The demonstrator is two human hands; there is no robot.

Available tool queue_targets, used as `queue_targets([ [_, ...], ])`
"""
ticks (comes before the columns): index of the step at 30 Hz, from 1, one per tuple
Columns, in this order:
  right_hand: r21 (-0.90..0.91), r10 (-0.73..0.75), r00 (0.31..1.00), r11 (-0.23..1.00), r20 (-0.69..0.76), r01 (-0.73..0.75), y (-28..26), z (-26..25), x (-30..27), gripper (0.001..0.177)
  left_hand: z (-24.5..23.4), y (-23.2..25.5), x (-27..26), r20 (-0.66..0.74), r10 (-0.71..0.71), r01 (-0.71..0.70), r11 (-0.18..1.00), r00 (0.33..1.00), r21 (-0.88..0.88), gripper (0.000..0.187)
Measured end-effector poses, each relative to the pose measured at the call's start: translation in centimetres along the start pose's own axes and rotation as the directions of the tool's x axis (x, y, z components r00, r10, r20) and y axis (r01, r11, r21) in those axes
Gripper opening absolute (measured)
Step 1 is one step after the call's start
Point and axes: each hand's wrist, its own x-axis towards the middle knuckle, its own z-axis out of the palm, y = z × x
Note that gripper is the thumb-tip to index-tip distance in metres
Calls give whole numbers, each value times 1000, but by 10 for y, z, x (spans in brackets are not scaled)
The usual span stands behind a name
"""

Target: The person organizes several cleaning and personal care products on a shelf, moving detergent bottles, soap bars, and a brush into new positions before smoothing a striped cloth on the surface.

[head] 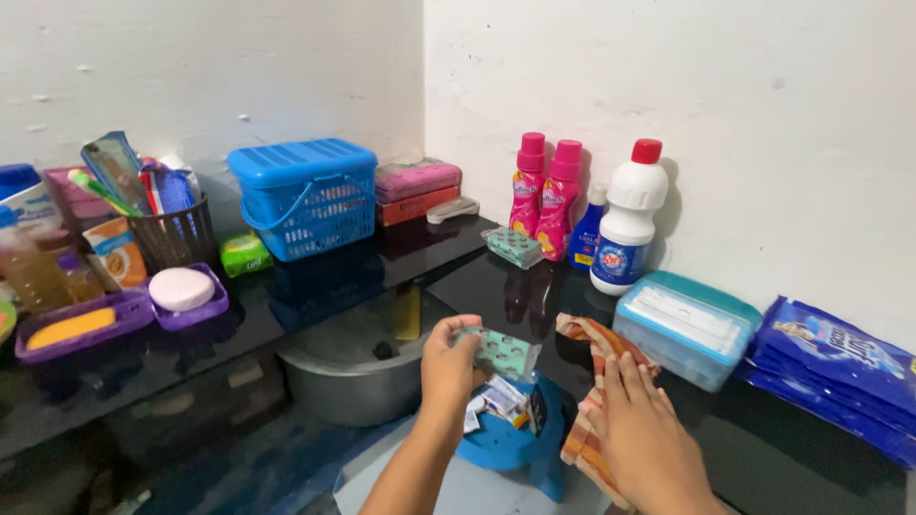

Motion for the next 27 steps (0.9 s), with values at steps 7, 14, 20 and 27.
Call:
queue_targets([
  [7,-165,77,989,985,128,-56,-54,21,62,85,-23,-12,22,-14,-86,78,950,996,-302,26],
  [14,-76,-347,884,937,-313,341,-92,71,144,82,-22,-32,36,-86,-126,54,815,988,-576,25],
  [20,-13,-403,870,909,-284,417,-85,71,143,68,-32,-30,31,-97,-148,83,873,984,-481,27],
  [27,123,-364,926,919,-100,375,-61,33,93,75,-9,-26,18,-61,-50,22,922,997,-387,35],
])
